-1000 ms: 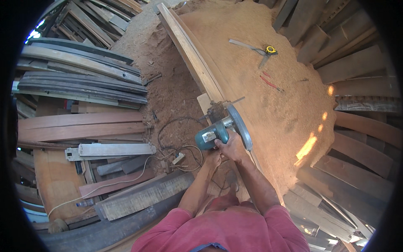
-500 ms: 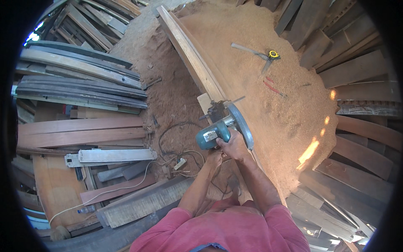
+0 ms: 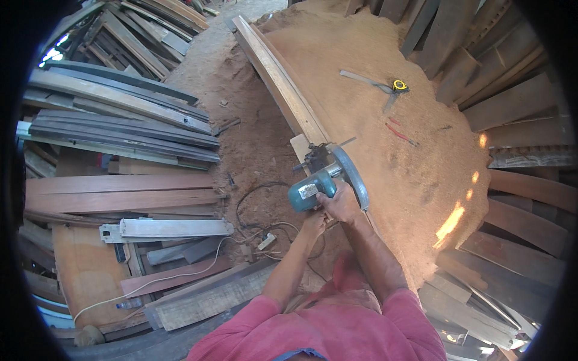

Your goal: The person positions a long wooden plank on a workbench and uses a circular saw to cut it. They briefly pause to adjust the saw with pliers before resuming the cut along the plank's length.

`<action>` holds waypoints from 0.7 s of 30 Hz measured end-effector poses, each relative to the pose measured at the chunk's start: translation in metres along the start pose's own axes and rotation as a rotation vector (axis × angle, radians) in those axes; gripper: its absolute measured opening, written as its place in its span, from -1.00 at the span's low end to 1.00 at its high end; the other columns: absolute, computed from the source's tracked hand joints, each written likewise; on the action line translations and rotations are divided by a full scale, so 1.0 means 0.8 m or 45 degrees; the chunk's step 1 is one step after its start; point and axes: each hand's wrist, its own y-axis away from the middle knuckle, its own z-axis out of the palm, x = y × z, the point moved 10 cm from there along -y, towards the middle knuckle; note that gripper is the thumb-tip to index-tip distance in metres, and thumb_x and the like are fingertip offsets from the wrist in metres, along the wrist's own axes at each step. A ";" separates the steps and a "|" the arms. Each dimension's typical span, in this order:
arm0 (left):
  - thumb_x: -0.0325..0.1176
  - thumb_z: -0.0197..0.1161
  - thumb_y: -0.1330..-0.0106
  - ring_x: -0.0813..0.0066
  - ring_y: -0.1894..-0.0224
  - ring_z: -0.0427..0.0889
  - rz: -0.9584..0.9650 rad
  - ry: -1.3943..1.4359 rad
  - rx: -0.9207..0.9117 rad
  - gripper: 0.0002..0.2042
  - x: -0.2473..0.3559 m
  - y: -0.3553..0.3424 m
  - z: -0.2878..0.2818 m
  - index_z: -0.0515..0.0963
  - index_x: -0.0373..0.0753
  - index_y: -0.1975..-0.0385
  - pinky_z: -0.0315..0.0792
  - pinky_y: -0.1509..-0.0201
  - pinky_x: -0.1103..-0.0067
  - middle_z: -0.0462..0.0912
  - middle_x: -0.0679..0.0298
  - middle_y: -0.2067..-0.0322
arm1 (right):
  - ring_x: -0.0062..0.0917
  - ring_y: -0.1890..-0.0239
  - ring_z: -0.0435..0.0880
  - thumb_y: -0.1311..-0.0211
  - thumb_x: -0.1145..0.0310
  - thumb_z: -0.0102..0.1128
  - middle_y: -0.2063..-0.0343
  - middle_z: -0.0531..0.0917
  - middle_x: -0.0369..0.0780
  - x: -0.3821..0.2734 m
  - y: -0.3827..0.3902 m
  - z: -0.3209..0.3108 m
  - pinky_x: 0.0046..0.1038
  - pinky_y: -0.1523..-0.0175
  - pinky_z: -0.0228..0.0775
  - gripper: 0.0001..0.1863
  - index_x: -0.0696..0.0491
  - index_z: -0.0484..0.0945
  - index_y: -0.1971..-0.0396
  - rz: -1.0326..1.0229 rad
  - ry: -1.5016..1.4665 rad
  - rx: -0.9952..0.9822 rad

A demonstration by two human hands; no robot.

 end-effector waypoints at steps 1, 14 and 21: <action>-0.54 0.39 -0.32 0.62 0.35 0.65 -0.030 -0.027 -0.017 -0.69 0.003 -0.004 0.002 0.44 -0.04 0.07 0.49 0.48 0.64 0.60 0.44 0.26 | -0.59 0.22 0.64 -0.23 0.51 0.35 0.27 0.72 -0.27 0.002 -0.003 -0.001 -0.41 0.03 0.53 -0.67 0.19 0.63 -0.01 0.007 -0.024 0.004; -0.53 0.41 -0.28 0.72 0.43 0.57 -0.014 -0.153 -0.001 -0.69 0.041 -0.025 0.018 0.48 -0.08 0.07 0.40 0.50 0.70 0.61 0.46 0.31 | -0.56 0.20 0.65 -0.22 0.49 0.36 0.22 0.72 -0.24 0.001 -0.043 -0.002 -0.41 0.01 0.52 -0.64 0.19 0.62 -0.03 -0.009 0.062 0.011; -0.56 0.39 -0.27 0.73 0.43 0.57 -0.020 -0.153 -0.047 -0.69 0.057 -0.036 0.020 0.50 -0.07 0.07 0.38 0.50 0.71 0.61 0.47 0.31 | -0.56 0.28 0.71 -0.23 0.59 0.30 0.28 0.74 -0.21 -0.007 -0.065 0.005 -0.42 0.10 0.59 -0.69 0.22 0.61 0.01 0.058 0.060 0.013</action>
